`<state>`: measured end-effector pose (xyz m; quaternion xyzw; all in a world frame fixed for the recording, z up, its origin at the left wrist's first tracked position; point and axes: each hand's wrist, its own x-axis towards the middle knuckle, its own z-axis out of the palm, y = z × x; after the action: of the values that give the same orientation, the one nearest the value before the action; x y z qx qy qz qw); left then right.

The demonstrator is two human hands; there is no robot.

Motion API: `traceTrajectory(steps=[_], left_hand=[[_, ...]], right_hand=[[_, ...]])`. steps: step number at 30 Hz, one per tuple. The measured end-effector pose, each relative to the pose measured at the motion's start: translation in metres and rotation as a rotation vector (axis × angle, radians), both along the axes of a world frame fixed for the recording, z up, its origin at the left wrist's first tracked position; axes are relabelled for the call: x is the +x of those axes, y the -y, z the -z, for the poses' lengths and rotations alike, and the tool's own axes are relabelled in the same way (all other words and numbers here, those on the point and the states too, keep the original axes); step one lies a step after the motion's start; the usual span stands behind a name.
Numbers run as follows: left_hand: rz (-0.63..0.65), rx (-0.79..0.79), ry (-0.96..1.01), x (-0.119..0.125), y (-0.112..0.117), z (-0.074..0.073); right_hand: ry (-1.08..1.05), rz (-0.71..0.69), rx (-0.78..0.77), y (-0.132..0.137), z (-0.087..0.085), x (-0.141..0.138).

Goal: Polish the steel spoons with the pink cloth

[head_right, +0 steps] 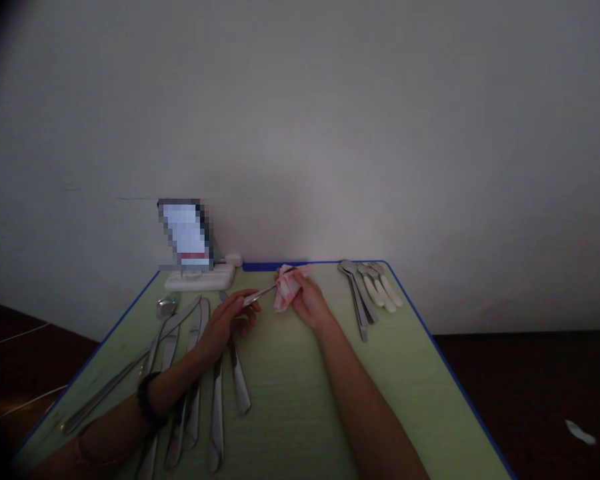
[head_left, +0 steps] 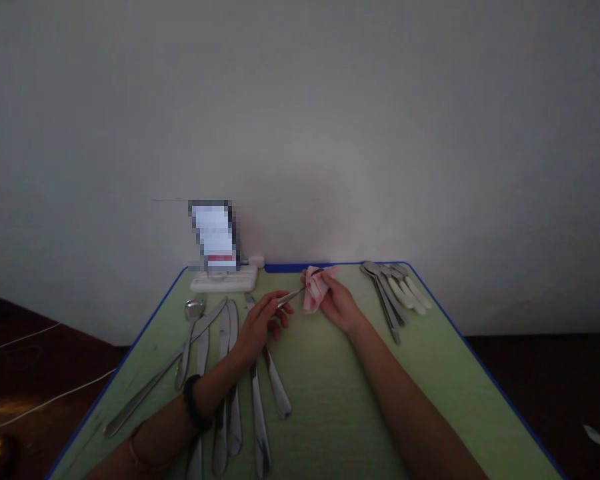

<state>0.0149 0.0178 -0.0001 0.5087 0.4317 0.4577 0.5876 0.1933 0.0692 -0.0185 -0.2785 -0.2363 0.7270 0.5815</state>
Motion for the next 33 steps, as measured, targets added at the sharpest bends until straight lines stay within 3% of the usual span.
traceTrajectory(steps=[6, 9, 13, 16, 24, 30, 33], left_hand=[[0.071, 0.126, -0.086, -0.002, 0.004, -0.002], [0.075, 0.186, -0.178, 0.0, 0.005, 0.0], [0.052, 0.188, -0.29, -0.001, 0.004, 0.005], [0.051, 0.168, -0.34, -0.004, 0.002, 0.009], [0.041, 0.222, -0.56, -0.003, 0.004, 0.008], [0.092, 0.228, -0.57, -0.003, 0.006, 0.005], [0.129, 0.263, -0.628, -0.003, 0.006, 0.005]], right_hand=[[0.009, 0.084, 0.013, -0.001, 0.001, -0.001], [0.029, 0.194, 0.016, -0.001, 0.0, -0.004], [0.136, 0.36, 0.068, 0.001, 0.0, -0.01], [0.222, 0.387, 0.105, 0.003, 0.0, -0.013], [0.733, 0.327, 0.23, 0.01, 0.002, -0.02], [0.733, 0.247, 0.341, 0.013, -0.001, -0.018], [0.725, 0.196, 0.32, 0.014, -0.005, -0.017]])
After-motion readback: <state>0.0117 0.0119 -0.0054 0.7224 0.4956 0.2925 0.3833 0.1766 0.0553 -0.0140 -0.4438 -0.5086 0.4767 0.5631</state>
